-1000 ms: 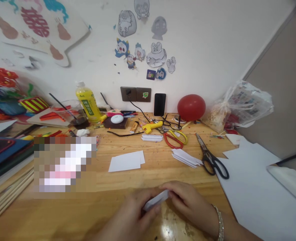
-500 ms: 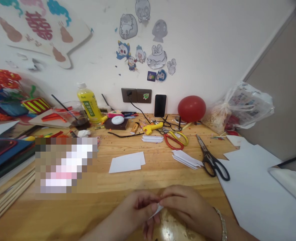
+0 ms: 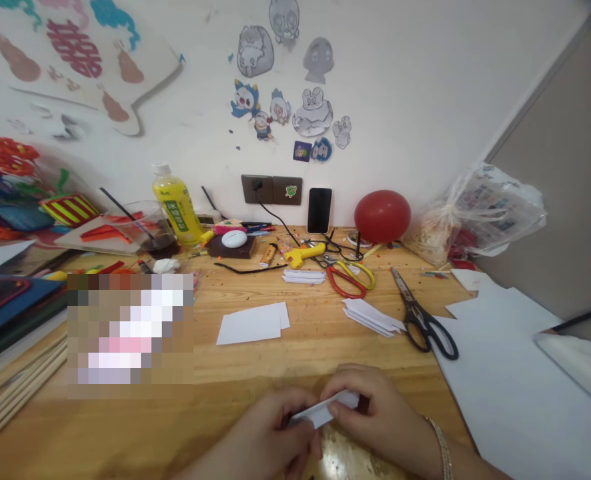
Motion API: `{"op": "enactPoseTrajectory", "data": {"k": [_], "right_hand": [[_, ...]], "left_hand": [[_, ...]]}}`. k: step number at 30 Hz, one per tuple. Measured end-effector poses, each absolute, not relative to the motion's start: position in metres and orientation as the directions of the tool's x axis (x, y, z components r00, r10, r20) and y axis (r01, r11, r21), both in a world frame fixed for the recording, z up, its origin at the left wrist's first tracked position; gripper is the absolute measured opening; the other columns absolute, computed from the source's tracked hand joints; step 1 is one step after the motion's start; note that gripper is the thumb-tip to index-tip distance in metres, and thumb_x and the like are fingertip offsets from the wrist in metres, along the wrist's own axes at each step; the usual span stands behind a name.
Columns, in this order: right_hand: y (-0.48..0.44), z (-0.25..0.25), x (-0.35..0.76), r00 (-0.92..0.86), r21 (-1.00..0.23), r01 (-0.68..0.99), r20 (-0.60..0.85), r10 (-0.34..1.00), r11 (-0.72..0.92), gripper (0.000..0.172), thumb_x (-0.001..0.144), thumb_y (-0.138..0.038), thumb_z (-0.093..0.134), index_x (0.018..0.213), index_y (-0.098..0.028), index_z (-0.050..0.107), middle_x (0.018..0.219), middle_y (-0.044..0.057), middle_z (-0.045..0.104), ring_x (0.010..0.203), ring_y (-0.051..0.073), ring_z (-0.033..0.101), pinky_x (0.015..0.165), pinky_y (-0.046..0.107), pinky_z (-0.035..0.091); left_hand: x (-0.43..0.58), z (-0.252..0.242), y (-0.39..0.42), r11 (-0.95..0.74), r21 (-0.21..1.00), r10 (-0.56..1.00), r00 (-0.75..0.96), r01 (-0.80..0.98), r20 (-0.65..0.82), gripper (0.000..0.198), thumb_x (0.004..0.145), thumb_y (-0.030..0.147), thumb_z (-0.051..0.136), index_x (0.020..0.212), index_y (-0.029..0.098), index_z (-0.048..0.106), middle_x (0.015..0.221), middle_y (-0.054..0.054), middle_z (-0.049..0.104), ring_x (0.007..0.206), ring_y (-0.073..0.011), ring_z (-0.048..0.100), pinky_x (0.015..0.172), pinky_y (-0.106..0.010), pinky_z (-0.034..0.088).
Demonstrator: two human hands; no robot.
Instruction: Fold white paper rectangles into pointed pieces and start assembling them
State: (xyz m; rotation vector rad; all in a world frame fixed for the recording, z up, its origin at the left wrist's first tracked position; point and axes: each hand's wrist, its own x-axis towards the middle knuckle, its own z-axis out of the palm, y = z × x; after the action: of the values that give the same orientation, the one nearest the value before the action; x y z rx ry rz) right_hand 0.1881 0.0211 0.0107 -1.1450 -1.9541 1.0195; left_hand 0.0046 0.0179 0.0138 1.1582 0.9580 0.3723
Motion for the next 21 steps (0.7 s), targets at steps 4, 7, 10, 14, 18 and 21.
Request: {"op": "enactPoseTrajectory", "data": {"k": [4, 7, 10, 14, 18, 21], "right_hand": [[0.022, 0.014, 0.193, -0.479, -0.919, 0.275, 0.123, 0.869, 0.282, 0.020, 0.080, -0.014, 0.052, 0.084, -0.016, 0.072, 0.073, 0.005, 0.069, 0.067, 0.015, 0.063, 0.063, 0.023, 0.045], [0.024, 0.012, 0.194, -0.505, -0.898, 0.234, 0.216, 0.836, 0.373, 0.022, 0.081, -0.012, 0.051, 0.082, -0.015, 0.072, 0.070, 0.005, 0.066, 0.067, 0.014, 0.061, 0.063, 0.023, 0.045], [0.025, 0.011, 0.194, -0.503, -0.875, 0.191, 0.302, 0.810, 0.445, 0.023, 0.082, -0.009, 0.049, 0.082, -0.015, 0.072, 0.069, 0.005, 0.063, 0.067, 0.013, 0.059, 0.063, 0.023, 0.045], [0.023, 0.014, 0.194, -0.513, -0.900, 0.132, 0.296, 0.806, 0.415, 0.016, 0.080, -0.018, 0.055, 0.085, -0.017, 0.071, 0.073, 0.004, 0.062, 0.067, 0.014, 0.058, 0.062, 0.024, 0.046], [0.021, 0.014, 0.194, -0.452, -0.941, 0.257, 0.085, 0.888, 0.221, 0.019, 0.077, -0.028, 0.060, 0.091, -0.017, 0.068, 0.080, 0.006, 0.068, 0.071, 0.017, 0.061, 0.064, 0.026, 0.046], [0.020, 0.011, 0.194, -0.395, -0.942, 0.314, -0.016, 0.918, 0.119, 0.019, 0.077, -0.031, 0.060, 0.088, -0.017, 0.067, 0.079, 0.006, 0.069, 0.070, 0.017, 0.061, 0.061, 0.025, 0.046]], "left_hand": [[0.001, 0.013, 0.021, 0.459, 0.876, 0.658, 0.604, 0.150, -0.449, 0.021, 0.066, 0.036, 0.054, 0.064, 0.015, 0.055, 0.040, 0.007, 0.046, 0.033, -0.0069, 0.043, 0.036, -0.017, 0.031], [-0.002, 0.019, 0.023, 0.501, 0.856, 0.643, 0.607, 0.127, -0.466, 0.026, 0.066, 0.039, 0.061, 0.068, 0.014, 0.058, 0.046, 0.005, 0.051, 0.035, -0.0061, 0.045, 0.038, -0.017, 0.033], [-0.003, 0.023, 0.023, 0.497, 0.863, 0.645, 0.629, 0.086, -0.434, 0.036, 0.068, 0.048, 0.064, 0.075, 0.012, 0.060, 0.056, 0.002, 0.058, 0.038, -0.0060, 0.048, 0.039, -0.018, 0.035], [-0.002, 0.018, 0.023, 0.433, 0.897, 0.680, 0.620, 0.090, -0.391, 0.046, 0.066, 0.057, 0.065, 0.077, 0.013, 0.059, 0.063, 0.002, 0.059, 0.037, -0.0038, 0.045, 0.037, -0.017, 0.032], [-0.001, 0.007, 0.022, 0.343, 0.932, 0.741, 0.575, 0.118, -0.346, 0.047, 0.067, 0.060, 0.062, 0.076, 0.014, 0.056, 0.061, 0.003, 0.056, 0.036, -0.0034, 0.042, 0.037, -0.017, 0.031], [-0.001, 0.005, 0.020, 0.288, 0.939, 0.768, 0.541, 0.186, -0.342, 0.045, 0.068, 0.059, 0.060, 0.071, 0.015, 0.056, 0.057, 0.005, 0.052, 0.038, -0.0045, 0.043, 0.038, -0.017, 0.032]]}}
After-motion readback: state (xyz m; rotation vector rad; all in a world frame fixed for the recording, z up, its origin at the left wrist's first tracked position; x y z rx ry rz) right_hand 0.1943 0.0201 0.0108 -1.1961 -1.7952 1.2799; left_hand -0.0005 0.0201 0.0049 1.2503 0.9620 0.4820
